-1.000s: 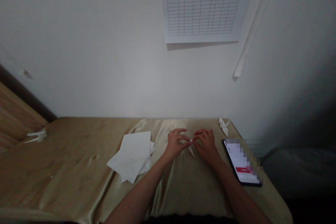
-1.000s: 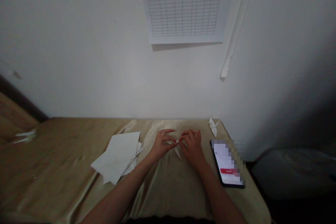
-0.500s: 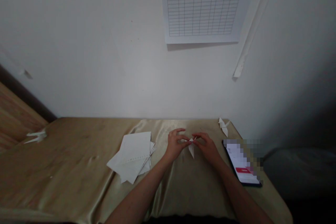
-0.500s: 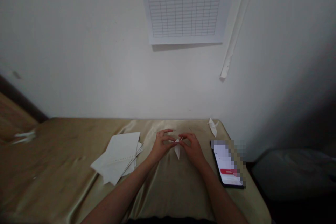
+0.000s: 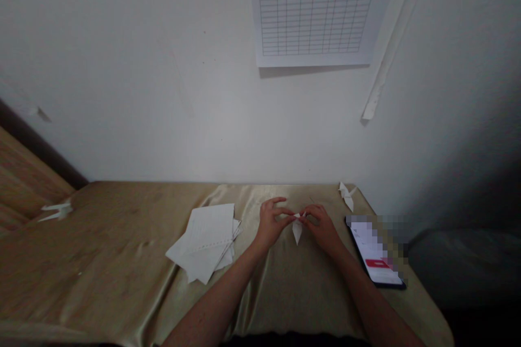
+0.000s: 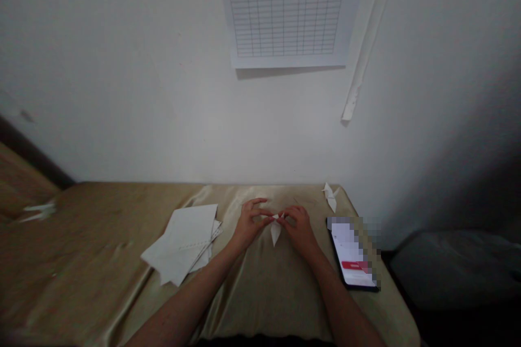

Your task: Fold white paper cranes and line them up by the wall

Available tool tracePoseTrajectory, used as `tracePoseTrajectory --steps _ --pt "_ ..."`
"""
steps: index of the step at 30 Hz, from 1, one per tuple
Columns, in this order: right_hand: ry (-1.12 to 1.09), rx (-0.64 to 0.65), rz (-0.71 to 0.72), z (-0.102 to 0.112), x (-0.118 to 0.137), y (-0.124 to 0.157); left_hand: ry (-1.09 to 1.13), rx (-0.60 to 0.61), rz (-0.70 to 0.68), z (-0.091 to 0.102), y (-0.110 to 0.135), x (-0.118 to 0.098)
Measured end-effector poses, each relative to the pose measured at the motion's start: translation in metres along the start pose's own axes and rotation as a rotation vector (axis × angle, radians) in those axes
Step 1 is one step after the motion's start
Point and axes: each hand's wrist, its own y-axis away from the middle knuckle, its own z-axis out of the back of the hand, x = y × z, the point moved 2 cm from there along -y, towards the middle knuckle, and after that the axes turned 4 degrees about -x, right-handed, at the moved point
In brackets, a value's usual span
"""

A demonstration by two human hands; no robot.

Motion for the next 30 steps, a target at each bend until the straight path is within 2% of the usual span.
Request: tracePoseTrajectory --steps 8,17,30 --pt "0.065 0.005 0.069 -0.0026 -0.007 0.001 -0.024 0.004 -0.033 0.0 -0.0003 -0.0013" --pt "0.097 0.015 0.106 -0.0031 -0.0025 0.0017 -0.039 0.023 -0.07 -0.0008 0.0008 -0.0025" --pt "0.017 0.019 0.049 -0.0059 0.0013 0.0051 0.004 0.039 -0.061 -0.0005 0.0019 -0.0049"
